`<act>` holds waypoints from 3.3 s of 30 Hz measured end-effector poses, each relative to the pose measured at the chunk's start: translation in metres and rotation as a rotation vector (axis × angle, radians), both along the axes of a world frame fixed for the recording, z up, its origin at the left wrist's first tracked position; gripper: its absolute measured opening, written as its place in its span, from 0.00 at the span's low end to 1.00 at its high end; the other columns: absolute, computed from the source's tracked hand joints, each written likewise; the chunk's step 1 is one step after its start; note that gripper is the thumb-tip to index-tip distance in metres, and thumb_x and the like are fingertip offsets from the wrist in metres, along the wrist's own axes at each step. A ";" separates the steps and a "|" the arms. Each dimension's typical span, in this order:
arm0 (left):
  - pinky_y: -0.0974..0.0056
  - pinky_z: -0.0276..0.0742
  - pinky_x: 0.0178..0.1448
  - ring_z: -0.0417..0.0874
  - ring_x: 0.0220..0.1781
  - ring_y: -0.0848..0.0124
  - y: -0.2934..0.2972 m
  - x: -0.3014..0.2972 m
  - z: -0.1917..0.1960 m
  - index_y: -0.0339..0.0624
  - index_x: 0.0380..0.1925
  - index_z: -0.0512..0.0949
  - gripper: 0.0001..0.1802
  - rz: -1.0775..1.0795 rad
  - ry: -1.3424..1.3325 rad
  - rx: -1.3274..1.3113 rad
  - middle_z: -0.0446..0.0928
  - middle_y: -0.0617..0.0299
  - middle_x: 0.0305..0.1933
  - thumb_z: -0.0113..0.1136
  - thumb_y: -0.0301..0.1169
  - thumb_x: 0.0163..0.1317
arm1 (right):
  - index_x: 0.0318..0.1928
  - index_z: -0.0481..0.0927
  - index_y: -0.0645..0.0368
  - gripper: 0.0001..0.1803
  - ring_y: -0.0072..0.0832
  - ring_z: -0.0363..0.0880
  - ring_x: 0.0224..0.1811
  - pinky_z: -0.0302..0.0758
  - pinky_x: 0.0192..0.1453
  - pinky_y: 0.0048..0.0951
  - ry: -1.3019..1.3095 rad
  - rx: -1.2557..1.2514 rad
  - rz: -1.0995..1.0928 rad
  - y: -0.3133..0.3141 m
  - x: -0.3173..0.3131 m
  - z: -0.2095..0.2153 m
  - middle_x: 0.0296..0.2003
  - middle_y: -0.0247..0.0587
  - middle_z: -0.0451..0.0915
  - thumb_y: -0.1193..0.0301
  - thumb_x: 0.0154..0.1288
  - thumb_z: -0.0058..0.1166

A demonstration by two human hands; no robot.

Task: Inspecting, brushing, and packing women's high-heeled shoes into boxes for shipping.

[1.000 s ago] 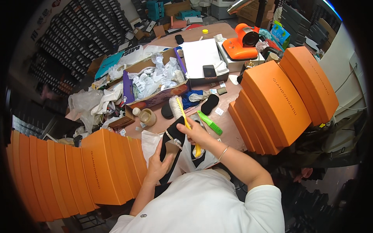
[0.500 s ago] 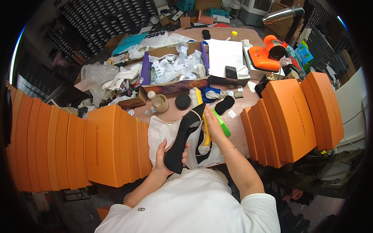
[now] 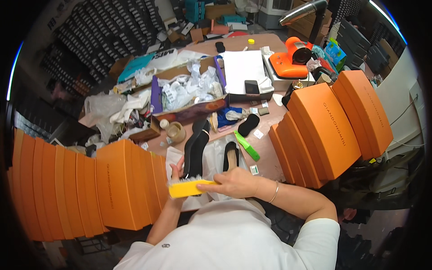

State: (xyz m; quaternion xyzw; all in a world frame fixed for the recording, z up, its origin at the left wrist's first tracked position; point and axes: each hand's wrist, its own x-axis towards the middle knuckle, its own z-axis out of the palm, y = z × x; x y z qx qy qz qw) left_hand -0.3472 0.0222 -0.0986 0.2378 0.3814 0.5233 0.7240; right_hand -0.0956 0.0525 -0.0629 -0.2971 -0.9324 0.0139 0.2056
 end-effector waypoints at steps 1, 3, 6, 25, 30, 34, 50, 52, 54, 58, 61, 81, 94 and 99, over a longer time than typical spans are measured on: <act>0.64 0.72 0.63 0.75 0.61 0.68 0.003 -0.001 0.000 0.37 0.70 0.52 0.44 -0.012 0.110 0.101 0.69 0.54 0.64 0.39 0.62 0.68 | 0.65 0.67 0.39 0.31 0.31 0.76 0.18 0.72 0.17 0.32 0.002 -0.027 -0.059 0.015 0.008 -0.014 0.25 0.35 0.72 0.71 0.59 0.54; 0.63 0.66 0.68 0.69 0.66 0.66 -0.001 -0.004 0.002 0.34 0.71 0.51 0.48 -0.061 0.108 0.071 0.64 0.52 0.68 0.39 0.64 0.66 | 0.66 0.66 0.39 0.31 0.35 0.76 0.19 0.73 0.18 0.35 -0.016 -0.083 -0.318 0.057 0.041 -0.025 0.25 0.37 0.72 0.70 0.61 0.53; 0.64 0.69 0.65 0.72 0.63 0.67 -0.006 -0.010 -0.021 0.37 0.71 0.51 0.45 0.078 0.523 0.367 0.65 0.53 0.67 0.34 0.64 0.68 | 0.62 0.70 0.45 0.23 0.40 0.78 0.26 0.77 0.28 0.40 0.293 -0.204 -0.433 0.043 0.008 0.010 0.27 0.45 0.74 0.68 0.66 0.52; 0.63 0.71 0.62 0.74 0.59 0.68 0.035 -0.022 -0.008 0.43 0.68 0.57 0.44 0.391 0.091 0.094 0.70 0.56 0.62 0.35 0.67 0.66 | 0.65 0.68 0.52 0.26 0.43 0.79 0.30 0.77 0.35 0.39 0.435 -0.829 -0.058 -0.087 -0.060 0.006 0.29 0.47 0.77 0.70 0.67 0.53; 0.63 0.70 0.62 0.75 0.57 0.68 0.048 -0.027 -0.013 0.45 0.63 0.65 0.41 0.342 -0.129 0.042 0.74 0.61 0.55 0.33 0.67 0.66 | 0.63 0.72 0.54 0.24 0.39 0.78 0.28 0.76 0.32 0.35 0.574 -0.626 -0.075 -0.047 -0.047 0.020 0.28 0.45 0.75 0.71 0.66 0.55; 0.59 0.76 0.54 0.81 0.47 0.65 0.056 -0.044 -0.038 0.43 0.50 0.75 0.36 0.034 -0.447 0.112 0.80 0.61 0.47 0.36 0.64 0.68 | 0.62 0.73 0.55 0.25 0.38 0.77 0.26 0.75 0.31 0.33 0.519 -0.530 -0.171 -0.058 -0.071 0.010 0.26 0.44 0.73 0.73 0.63 0.57; 0.61 0.53 0.73 0.55 0.74 0.60 0.016 0.029 0.017 0.37 0.73 0.41 0.60 -0.093 0.763 0.625 0.52 0.49 0.73 0.59 0.64 0.56 | 0.68 0.57 0.50 0.39 0.11 0.59 0.13 0.56 0.14 0.14 1.411 -1.547 -0.421 -0.008 -0.071 -0.012 0.28 0.27 0.71 0.66 0.60 0.65; 0.53 0.53 0.74 0.57 0.74 0.58 0.014 0.017 0.021 0.40 0.73 0.43 0.60 -0.259 0.199 0.436 0.54 0.48 0.73 0.55 0.68 0.55 | 0.66 0.59 0.52 0.38 0.10 0.57 0.12 0.55 0.14 0.14 1.442 -1.731 -0.294 -0.008 -0.056 -0.019 0.26 0.26 0.72 0.67 0.59 0.66; 0.45 0.54 0.72 0.58 0.73 0.55 0.002 0.013 0.010 0.42 0.73 0.46 0.58 -0.088 0.111 0.136 0.54 0.47 0.72 0.51 0.70 0.55 | 0.62 0.63 0.52 0.34 0.09 0.57 0.13 0.53 0.15 0.14 1.444 -1.712 -0.270 -0.008 -0.049 -0.019 0.26 0.24 0.71 0.65 0.59 0.66; 0.34 0.53 0.70 0.56 0.73 0.50 -0.033 0.011 -0.009 0.43 0.71 0.52 0.53 -0.293 -0.174 -0.311 0.57 0.44 0.70 0.41 0.73 0.58 | 0.61 0.63 0.53 0.32 0.09 0.58 0.13 0.54 0.15 0.14 1.420 -1.575 -0.204 -0.003 -0.046 -0.016 0.28 0.25 0.72 0.64 0.60 0.65; 0.34 0.61 0.68 0.63 0.69 0.46 -0.031 0.018 -0.012 0.42 0.69 0.55 0.49 -0.343 -0.539 -0.406 0.61 0.42 0.68 0.39 0.70 0.62 | 0.59 0.64 0.53 0.30 0.09 0.58 0.13 0.54 0.14 0.13 1.448 -1.689 -0.126 0.002 -0.046 -0.019 0.28 0.28 0.72 0.63 0.61 0.63; 0.40 0.54 0.71 0.59 0.70 0.58 -0.047 0.029 -0.017 0.55 0.67 0.52 0.52 0.098 -0.261 -0.284 0.57 0.58 0.66 0.51 0.74 0.51 | 0.71 0.51 0.59 0.49 0.45 0.82 0.46 0.78 0.47 0.33 0.960 -0.643 -0.412 -0.028 -0.091 -0.036 0.49 0.59 0.78 0.73 0.53 0.68; 0.36 0.70 0.63 0.76 0.56 0.48 0.006 0.000 -0.046 0.45 0.48 0.75 0.23 0.460 -0.498 -0.472 0.77 0.53 0.52 0.45 0.51 0.67 | 0.71 0.58 0.58 0.35 0.30 0.78 0.50 0.73 0.54 0.26 0.983 -0.792 -0.332 -0.050 -0.066 -0.045 0.58 0.49 0.74 0.77 0.65 0.55; 0.38 0.79 0.54 0.79 0.51 0.46 0.008 -0.029 -0.084 0.47 0.50 0.74 0.22 0.518 -0.427 -0.405 0.77 0.54 0.52 0.48 0.50 0.66 | 0.69 0.64 0.55 0.28 0.30 0.79 0.37 0.75 0.42 0.26 0.645 -0.856 -0.457 -0.050 -0.005 -0.045 0.40 0.44 0.79 0.73 0.69 0.51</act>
